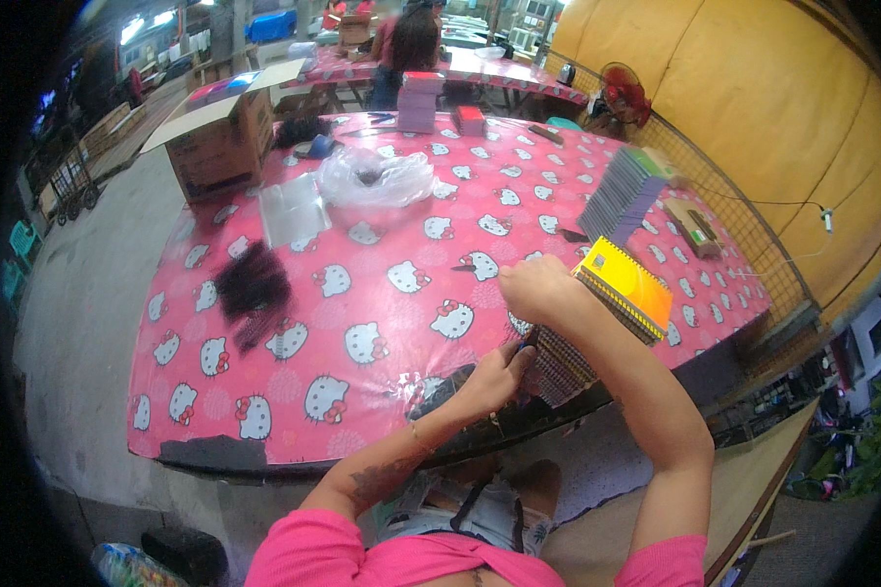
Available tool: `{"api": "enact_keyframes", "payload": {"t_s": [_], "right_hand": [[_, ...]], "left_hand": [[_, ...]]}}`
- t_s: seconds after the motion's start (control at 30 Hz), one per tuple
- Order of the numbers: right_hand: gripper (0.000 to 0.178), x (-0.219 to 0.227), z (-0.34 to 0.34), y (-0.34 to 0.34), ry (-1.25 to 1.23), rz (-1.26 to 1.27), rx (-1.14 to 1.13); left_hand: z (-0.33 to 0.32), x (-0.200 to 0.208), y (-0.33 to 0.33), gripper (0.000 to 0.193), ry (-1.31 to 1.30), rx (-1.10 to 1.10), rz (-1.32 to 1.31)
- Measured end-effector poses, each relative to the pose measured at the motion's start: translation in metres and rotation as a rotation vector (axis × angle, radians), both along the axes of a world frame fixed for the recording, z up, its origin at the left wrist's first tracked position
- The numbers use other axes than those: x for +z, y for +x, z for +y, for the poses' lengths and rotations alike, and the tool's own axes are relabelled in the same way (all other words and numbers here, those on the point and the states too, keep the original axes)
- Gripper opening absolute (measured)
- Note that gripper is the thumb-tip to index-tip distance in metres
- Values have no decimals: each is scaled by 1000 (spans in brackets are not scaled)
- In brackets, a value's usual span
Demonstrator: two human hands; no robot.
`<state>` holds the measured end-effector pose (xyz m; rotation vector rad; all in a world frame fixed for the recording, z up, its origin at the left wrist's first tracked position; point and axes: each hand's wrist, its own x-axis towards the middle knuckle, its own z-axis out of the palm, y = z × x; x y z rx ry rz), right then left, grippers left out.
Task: The person assembles and binds notebooks by manually threading plastic spiral coils through pre-punched holes in stacks of paper and covers, then trimming and crimping the coil ends.
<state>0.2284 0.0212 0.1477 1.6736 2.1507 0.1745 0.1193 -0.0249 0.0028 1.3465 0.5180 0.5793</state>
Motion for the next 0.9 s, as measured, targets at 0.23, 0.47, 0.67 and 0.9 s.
{"api": "enact_keyframes", "payload": {"t_s": [0.23,0.47,0.67,0.9], "right_hand": [[19,-8,5,-1,-34,-131,-3],[19,-12,4,7,-6,-42,-61],[20,-11,4,0,-40,-93,-31],[20,-16,4,1,-49,-58,-76]], "left_hand": [[10,-4,9,38,76,48,35],[-9,8,3,35,-40,33,12],[2,-7,7,36,14,42,11],[-1,-3,5,37,-11,30,-1]]}}
